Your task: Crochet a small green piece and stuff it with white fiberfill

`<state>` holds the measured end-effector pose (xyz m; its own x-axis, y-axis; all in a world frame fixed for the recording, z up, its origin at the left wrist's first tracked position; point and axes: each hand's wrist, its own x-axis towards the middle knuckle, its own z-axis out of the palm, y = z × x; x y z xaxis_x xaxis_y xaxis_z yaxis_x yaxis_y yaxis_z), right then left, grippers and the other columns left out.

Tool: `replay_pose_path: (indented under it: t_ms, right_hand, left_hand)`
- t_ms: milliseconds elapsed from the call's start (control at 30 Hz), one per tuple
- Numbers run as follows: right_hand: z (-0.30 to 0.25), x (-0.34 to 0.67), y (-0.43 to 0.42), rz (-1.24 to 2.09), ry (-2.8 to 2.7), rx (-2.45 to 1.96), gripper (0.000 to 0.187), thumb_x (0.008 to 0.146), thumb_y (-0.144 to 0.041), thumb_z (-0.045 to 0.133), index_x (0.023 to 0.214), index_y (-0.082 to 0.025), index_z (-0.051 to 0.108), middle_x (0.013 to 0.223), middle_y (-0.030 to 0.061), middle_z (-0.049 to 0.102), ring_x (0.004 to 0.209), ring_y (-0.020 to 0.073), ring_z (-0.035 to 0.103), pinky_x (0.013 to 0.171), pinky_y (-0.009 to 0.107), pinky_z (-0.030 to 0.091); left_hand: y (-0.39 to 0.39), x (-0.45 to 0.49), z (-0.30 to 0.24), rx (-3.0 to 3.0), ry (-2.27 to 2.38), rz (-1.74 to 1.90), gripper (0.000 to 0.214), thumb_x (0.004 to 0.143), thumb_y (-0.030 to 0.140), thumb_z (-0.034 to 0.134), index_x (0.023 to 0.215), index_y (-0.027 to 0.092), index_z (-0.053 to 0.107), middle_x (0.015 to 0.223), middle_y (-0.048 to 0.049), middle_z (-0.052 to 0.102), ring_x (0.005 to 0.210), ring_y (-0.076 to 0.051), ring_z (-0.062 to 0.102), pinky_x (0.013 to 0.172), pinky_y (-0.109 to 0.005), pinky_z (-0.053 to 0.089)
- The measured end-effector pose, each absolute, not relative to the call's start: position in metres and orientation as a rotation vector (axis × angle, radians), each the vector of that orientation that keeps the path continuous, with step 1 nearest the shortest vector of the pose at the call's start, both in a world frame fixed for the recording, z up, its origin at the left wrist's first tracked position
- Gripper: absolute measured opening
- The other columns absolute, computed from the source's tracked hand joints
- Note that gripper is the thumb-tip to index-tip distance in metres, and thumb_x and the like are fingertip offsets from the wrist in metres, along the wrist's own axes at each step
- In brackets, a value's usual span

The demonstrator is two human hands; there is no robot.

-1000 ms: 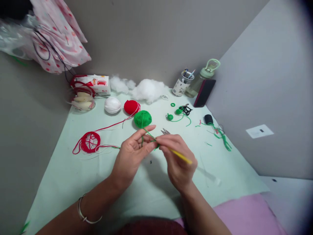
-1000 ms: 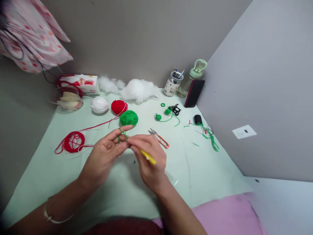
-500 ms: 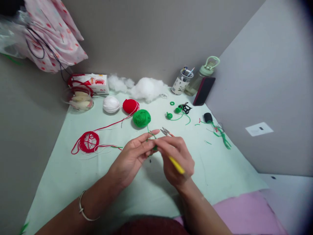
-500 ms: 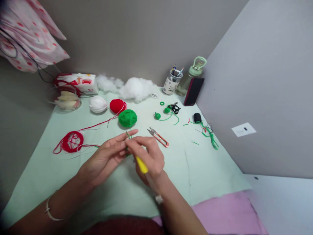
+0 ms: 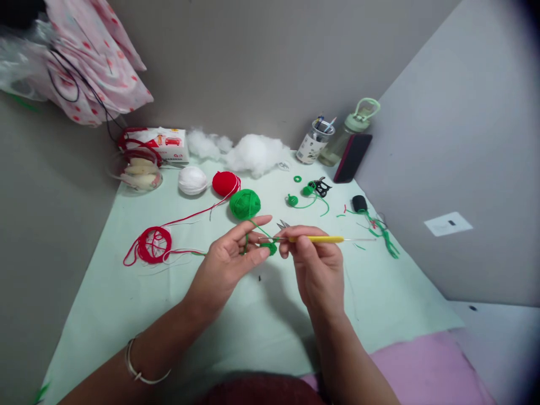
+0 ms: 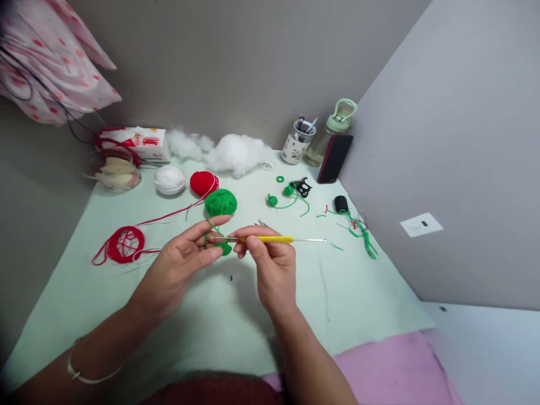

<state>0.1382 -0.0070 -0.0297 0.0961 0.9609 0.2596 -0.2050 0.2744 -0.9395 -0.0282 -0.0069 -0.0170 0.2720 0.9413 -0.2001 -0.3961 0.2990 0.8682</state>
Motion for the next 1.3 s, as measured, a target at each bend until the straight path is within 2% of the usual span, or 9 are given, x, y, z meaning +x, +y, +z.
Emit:
replay_pose_path:
  t_ms: [200,400,700,867,967,1067,1167,1300]
  right_hand:
    - [-0.022,0.138,-0.003,1.132,-1.05,-0.871,0.025,0.098,-0.045,0.071,0.089,-0.022,0.075,0.082,0.0033,0.078,0.064,0.0143,0.066,0.062,0.03,0.057]
    - [-0.024,0.141,-0.008,1.065,-1.156,-0.836,0.021,0.106,-0.036,0.063,0.095,-0.023,0.076,0.089,0.0034,0.078,0.072,0.0154,0.07,0.068,0.031,0.059]
    - [-0.023,0.142,-0.022,0.511,-1.602,-0.884,0.027,0.106,-0.013,0.053,0.116,-0.027,0.074,0.099,0.0052,0.079,0.087,0.0198,0.073,0.079,0.039,0.061]
    - [-0.028,0.139,-0.024,0.184,-1.789,-0.838,0.023,0.105,-0.014,0.054,0.118,-0.022,0.071,0.099,0.0093,0.079,0.091,0.0221,0.077,0.078,0.038,0.063]
    - [-0.031,0.138,-0.024,0.033,-1.836,-0.785,0.023,0.105,-0.013,0.056,0.12,-0.021,0.071,0.105,0.0123,0.08,0.092,0.0212,0.077,0.074,0.036,0.064]
    - [-0.032,0.136,-0.022,0.156,-1.762,-0.781,0.023,0.106,-0.015,0.054,0.118,-0.023,0.072,0.101,0.0095,0.081,0.09,0.021,0.077,0.074,0.037,0.064]
    - [-0.03,0.134,-0.018,0.39,-1.53,-0.793,0.022,0.107,-0.016,0.054,0.112,-0.024,0.075,0.09,0.0052,0.078,0.083,0.0202,0.075,0.074,0.038,0.062]
    - [-0.029,0.134,-0.014,0.716,-1.288,-0.807,0.02,0.108,-0.022,0.056,0.104,-0.024,0.075,0.092,0.0035,0.078,0.074,0.0159,0.07,0.07,0.034,0.06]
  left_hand:
    - [-0.009,-0.031,-0.016,0.81,0.877,1.081,0.039,0.085,0.029,0.088,0.123,0.031,0.082,0.095,-0.0007,0.066,0.094,-0.017,0.058,0.09,-0.03,0.046]
    - [-0.01,-0.032,-0.016,0.897,0.933,1.092,0.037,0.087,0.027,0.085,0.123,0.035,0.082,0.093,0.0002,0.064,0.092,-0.017,0.055,0.089,-0.029,0.044]
    - [-0.01,-0.028,-0.015,1.116,1.152,1.168,0.038,0.087,0.022,0.082,0.123,0.033,0.082,0.094,-0.0003,0.067,0.086,-0.018,0.055,0.089,-0.033,0.044]
    - [-0.013,-0.023,-0.016,1.299,1.222,1.339,0.032,0.085,0.015,0.079,0.112,0.03,0.084,0.094,-0.0001,0.071,0.079,-0.017,0.053,0.09,-0.034,0.046]
    - [-0.013,-0.024,-0.018,1.225,1.181,1.294,0.042,0.084,0.016,0.079,0.124,0.029,0.08,0.091,0.0012,0.069,0.079,-0.016,0.055,0.086,-0.032,0.047]
    - [-0.011,-0.027,-0.018,1.123,1.116,1.183,0.055,0.085,0.02,0.081,0.138,0.028,0.072,0.087,0.0023,0.066,0.082,-0.016,0.056,0.086,-0.031,0.047]
    - [-0.009,-0.03,-0.017,1.105,1.083,1.148,0.052,0.086,0.023,0.082,0.137,0.03,0.074,0.091,0.0023,0.066,0.086,-0.015,0.058,0.089,-0.03,0.046]
    - [-0.009,-0.032,-0.014,1.092,1.058,1.129,0.047,0.088,0.025,0.083,0.134,0.032,0.075,0.091,0.0027,0.067,0.088,-0.015,0.059,0.089,-0.029,0.047]
